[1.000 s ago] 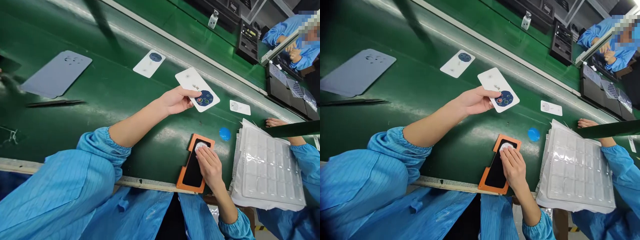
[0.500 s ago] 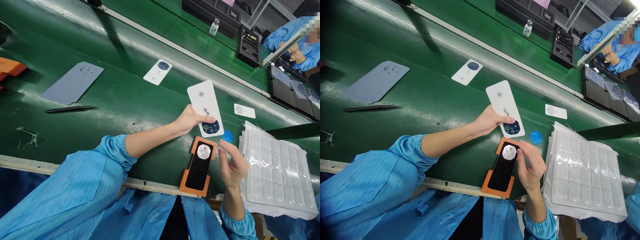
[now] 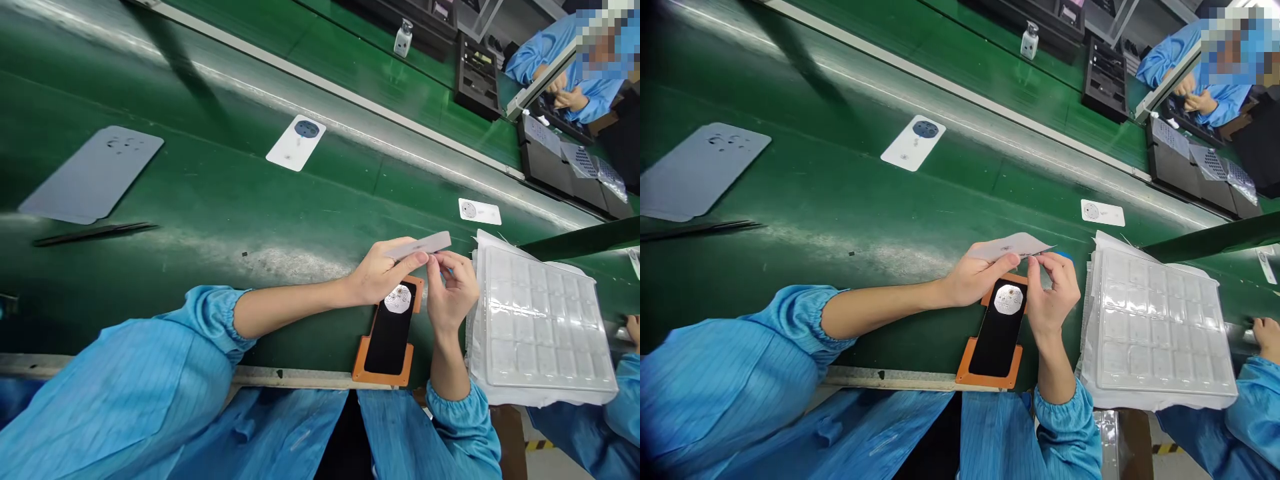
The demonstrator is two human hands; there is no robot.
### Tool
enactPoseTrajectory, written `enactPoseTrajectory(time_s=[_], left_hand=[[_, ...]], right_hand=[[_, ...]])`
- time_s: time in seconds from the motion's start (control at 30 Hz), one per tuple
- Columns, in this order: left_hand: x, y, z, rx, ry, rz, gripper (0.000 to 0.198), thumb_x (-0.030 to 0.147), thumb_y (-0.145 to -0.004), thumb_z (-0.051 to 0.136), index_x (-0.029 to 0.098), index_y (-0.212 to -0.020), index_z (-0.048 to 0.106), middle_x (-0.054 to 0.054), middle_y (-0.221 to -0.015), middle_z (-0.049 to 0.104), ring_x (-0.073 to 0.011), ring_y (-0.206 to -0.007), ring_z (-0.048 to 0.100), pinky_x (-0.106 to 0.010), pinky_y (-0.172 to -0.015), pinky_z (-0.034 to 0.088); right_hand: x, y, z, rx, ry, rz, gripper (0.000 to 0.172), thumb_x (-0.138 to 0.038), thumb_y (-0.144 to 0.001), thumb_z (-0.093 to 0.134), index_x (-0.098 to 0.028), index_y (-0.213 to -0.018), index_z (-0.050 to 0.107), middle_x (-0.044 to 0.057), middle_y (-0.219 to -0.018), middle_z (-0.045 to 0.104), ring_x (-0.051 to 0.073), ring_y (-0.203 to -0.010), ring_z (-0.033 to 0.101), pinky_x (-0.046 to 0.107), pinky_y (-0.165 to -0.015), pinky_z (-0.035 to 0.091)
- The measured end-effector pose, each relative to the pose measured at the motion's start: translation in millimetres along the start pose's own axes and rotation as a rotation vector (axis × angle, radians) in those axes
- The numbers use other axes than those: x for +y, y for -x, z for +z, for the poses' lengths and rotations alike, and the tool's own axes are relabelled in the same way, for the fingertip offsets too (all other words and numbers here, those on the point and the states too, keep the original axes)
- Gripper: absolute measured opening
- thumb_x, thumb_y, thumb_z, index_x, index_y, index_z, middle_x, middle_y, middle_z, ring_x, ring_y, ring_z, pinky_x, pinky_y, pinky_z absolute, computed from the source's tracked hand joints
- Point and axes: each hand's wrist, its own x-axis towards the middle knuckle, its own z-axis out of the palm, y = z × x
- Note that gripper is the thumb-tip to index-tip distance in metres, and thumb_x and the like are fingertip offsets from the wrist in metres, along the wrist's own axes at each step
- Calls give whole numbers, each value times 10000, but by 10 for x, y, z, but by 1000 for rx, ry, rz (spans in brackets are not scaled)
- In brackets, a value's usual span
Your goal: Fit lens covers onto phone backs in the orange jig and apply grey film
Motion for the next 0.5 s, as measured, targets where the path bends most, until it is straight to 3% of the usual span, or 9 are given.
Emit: enactPoseTrajectory(time_s=[0.23, 0.5], left_hand=[[-110, 19, -9, -54, -89, 203, 366, 392, -1004, 539, 225, -1287, 700, -102, -1312, 673, -240, -1179, 654, -362, -1041, 523], [-323, 94, 33, -115, -283, 382, 510, 295, -991, 562, 249, -1497, 510, -154, -1477, 548, -285, -1363, 538, -440, -1128, 469]], right_hand=[[-31, -6, 9, -3, -57, 46, 75, -273, -896, 665, -219, -859, 701, 57, -920, 698, 192, -862, 680, 331, -705, 600], [-64, -35, -73, -50, -31, 61, 112, -258, -841, 623, -206, -897, 705, 37, -859, 708, 187, -802, 661, 304, -679, 536]])
